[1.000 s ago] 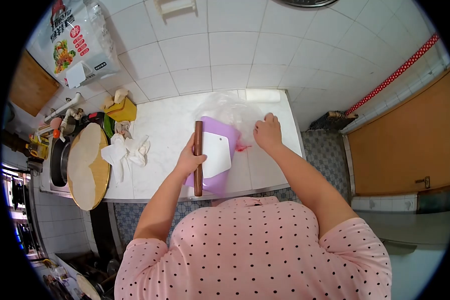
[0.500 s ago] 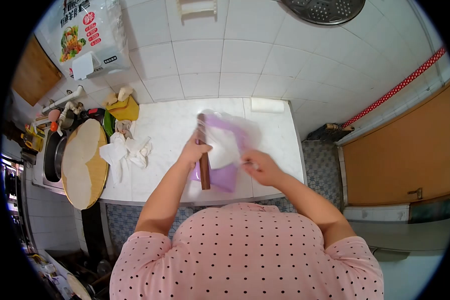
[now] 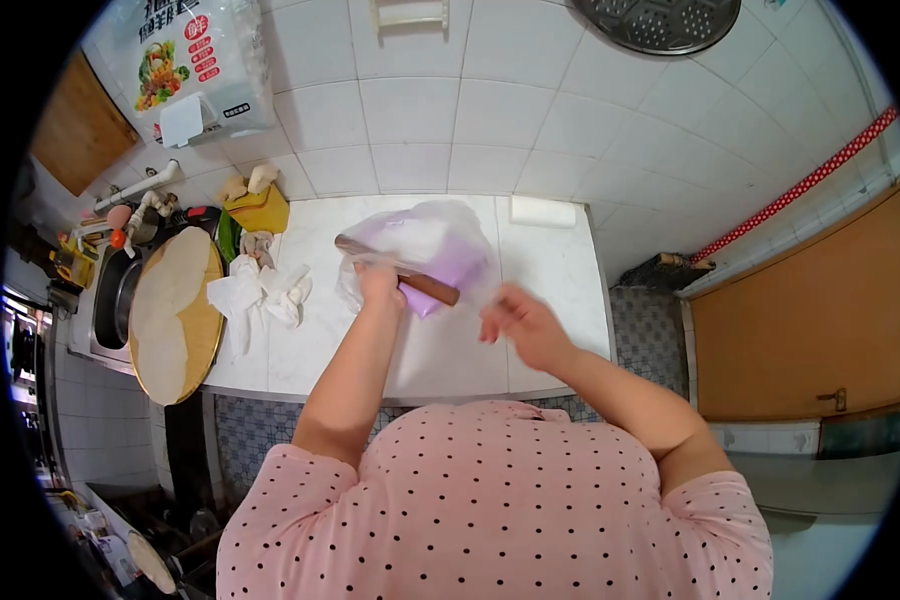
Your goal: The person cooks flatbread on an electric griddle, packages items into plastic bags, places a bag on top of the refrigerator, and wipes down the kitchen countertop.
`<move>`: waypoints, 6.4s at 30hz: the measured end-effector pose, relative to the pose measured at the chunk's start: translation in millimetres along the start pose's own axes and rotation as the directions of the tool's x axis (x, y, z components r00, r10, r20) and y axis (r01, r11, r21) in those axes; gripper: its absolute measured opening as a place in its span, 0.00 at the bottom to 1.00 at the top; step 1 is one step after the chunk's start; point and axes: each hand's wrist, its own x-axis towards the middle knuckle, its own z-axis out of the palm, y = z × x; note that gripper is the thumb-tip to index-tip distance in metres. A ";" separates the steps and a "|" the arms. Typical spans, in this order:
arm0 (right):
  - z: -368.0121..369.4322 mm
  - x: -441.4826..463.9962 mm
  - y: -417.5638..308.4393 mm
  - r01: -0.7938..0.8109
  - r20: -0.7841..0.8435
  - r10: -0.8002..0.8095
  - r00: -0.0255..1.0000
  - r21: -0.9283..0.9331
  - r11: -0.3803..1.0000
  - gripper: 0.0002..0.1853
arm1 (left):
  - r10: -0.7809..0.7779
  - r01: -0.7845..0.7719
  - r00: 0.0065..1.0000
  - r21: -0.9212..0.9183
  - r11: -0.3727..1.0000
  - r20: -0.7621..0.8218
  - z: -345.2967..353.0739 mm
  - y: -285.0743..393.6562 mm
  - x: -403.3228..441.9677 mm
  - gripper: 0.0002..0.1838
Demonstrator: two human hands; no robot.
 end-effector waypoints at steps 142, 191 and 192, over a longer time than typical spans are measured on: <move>-49.7 -33.9 34.2 -0.062 -0.026 0.299 0.954 0.958 0.280 0.15 | -0.428 -0.102 0.487 0.536 0.838 0.761 47.4 -39.0 -124.7 0.16; -106.4 -61.5 86.0 0.179 -0.516 0.325 0.793 0.706 0.685 0.20 | -0.539 -0.517 0.587 0.792 0.326 0.605 6.3 25.3 -41.6 0.17; -108.8 -61.8 91.3 0.163 -0.523 0.349 0.778 0.705 0.691 0.19 | -0.541 -0.506 0.594 0.799 0.325 0.596 1.9 21.7 -37.3 0.17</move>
